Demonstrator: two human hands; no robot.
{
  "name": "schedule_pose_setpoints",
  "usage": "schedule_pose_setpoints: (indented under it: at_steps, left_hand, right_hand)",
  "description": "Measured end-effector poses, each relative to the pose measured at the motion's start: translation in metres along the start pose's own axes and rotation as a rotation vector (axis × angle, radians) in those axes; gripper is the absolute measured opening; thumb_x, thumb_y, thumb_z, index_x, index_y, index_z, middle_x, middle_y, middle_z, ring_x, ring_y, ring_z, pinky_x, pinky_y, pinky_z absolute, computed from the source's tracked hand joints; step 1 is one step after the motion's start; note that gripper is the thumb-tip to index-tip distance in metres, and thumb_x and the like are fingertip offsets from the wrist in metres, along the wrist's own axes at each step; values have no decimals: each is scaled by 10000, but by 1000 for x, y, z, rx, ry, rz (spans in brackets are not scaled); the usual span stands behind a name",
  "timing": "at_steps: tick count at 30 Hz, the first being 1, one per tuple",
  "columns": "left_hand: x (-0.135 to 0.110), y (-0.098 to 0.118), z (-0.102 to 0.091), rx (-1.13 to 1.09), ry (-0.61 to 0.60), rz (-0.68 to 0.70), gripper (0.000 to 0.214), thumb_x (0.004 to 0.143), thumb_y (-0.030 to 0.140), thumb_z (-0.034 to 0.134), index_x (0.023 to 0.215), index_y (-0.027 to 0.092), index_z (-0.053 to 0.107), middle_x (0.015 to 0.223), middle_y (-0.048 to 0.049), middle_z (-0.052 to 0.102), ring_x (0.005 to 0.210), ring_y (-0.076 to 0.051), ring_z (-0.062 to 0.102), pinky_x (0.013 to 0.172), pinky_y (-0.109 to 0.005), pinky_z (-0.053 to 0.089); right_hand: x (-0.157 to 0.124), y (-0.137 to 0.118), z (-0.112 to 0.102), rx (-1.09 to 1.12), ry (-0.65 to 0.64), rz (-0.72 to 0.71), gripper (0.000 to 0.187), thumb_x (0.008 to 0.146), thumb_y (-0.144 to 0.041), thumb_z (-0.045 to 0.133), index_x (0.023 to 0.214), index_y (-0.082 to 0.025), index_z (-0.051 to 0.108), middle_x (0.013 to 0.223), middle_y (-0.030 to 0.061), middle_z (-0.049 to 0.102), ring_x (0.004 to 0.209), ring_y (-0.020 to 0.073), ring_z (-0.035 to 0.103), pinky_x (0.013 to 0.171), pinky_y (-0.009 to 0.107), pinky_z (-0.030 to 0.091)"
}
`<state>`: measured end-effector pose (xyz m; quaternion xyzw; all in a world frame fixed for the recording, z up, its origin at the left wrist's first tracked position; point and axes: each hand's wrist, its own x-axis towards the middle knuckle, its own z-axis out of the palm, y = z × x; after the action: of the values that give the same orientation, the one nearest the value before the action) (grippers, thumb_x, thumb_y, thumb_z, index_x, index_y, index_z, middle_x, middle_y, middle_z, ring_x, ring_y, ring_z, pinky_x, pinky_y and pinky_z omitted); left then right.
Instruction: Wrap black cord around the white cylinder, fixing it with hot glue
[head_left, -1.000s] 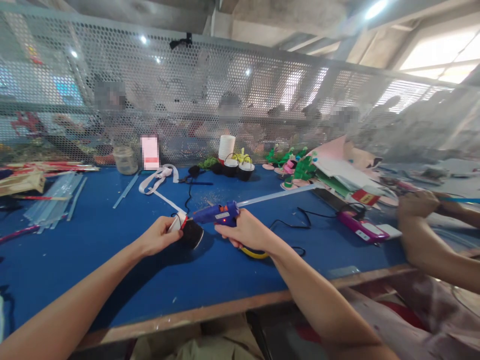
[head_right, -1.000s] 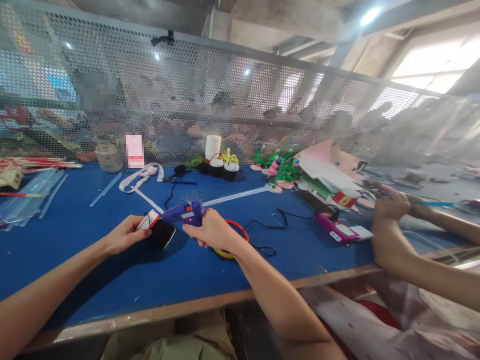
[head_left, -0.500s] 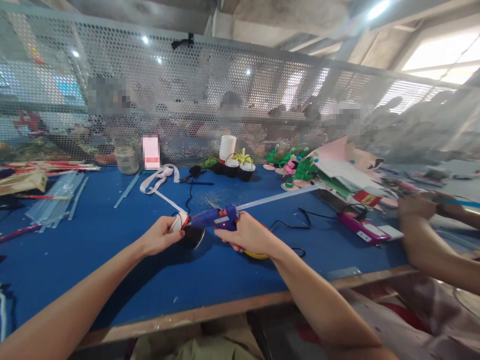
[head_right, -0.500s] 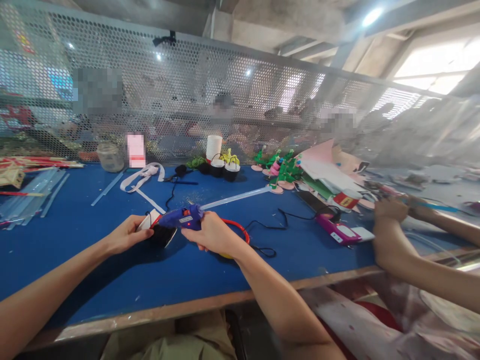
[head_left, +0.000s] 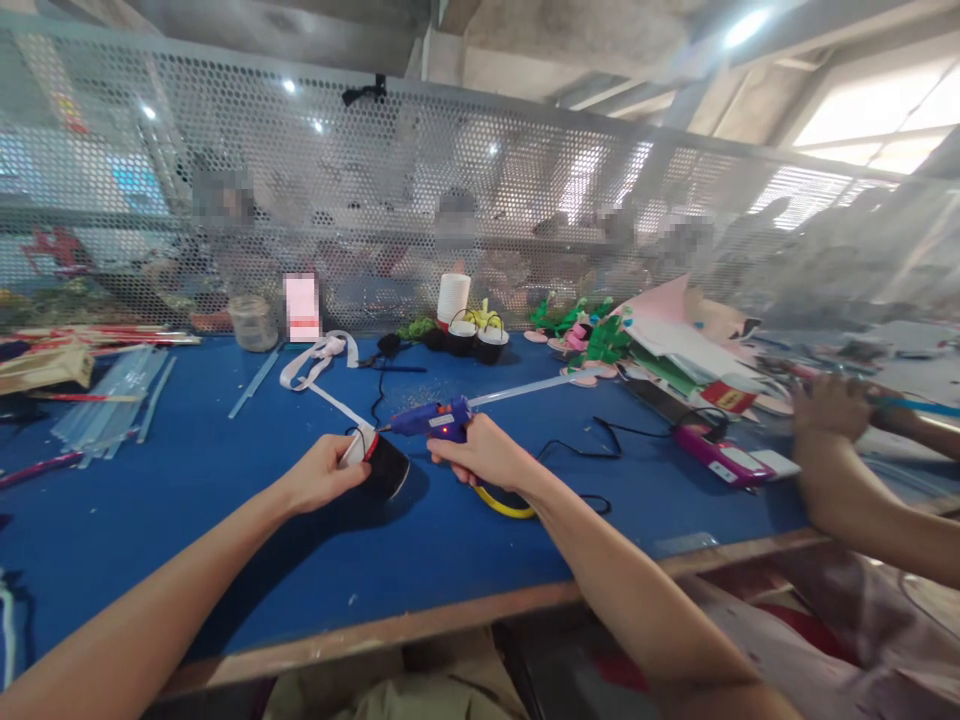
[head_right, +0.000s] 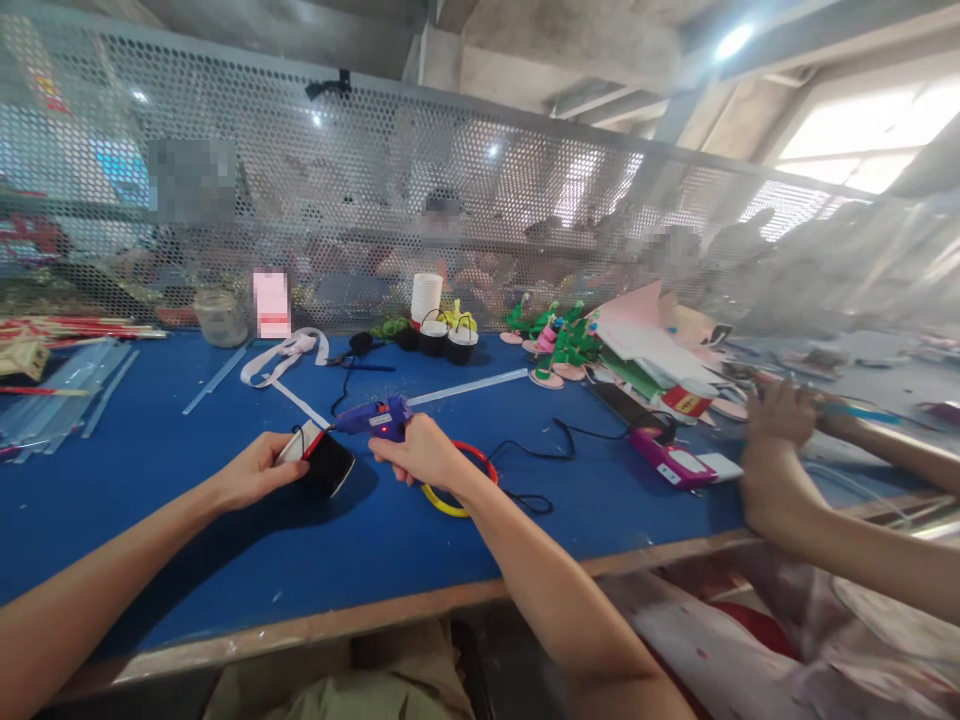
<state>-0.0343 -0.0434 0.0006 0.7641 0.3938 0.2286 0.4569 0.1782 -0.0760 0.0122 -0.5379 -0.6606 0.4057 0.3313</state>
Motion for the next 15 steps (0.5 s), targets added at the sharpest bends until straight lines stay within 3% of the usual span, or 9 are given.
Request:
schedule_pose_setpoints:
  at_steps: [5, 9, 15]
  left_hand:
    - [-1, 0, 1, 7, 7, 28, 160, 598, 289, 462, 550, 139, 436, 483, 62, 315, 463, -61, 271, 433, -191, 213]
    - [-2, -1, 1, 44, 4, 22, 156, 602, 286, 454, 565, 135, 442, 488, 66, 308, 461, -60, 271, 437, -191, 215]
    - [-2, -1, 2, 54, 18, 47, 132, 607, 256, 453, 565, 131, 453, 491, 66, 306, 463, -60, 277, 439, -190, 217]
  right_hand:
    - [14, 7, -9, 132, 148, -31, 146, 649, -279, 549, 644, -139, 506, 435, -48, 499, 360, 60, 443, 367, 168, 362]
    - [34, 18, -24, -128, 375, 77, 201, 675, -322, 535, 633, -127, 513, 570, 5, 562, 482, 79, 508, 452, 177, 395]
    - [60, 39, -41, -364, 353, 226, 306, 762, -382, 421, 606, -135, 513, 453, 18, 526, 373, 107, 492, 418, 214, 380]
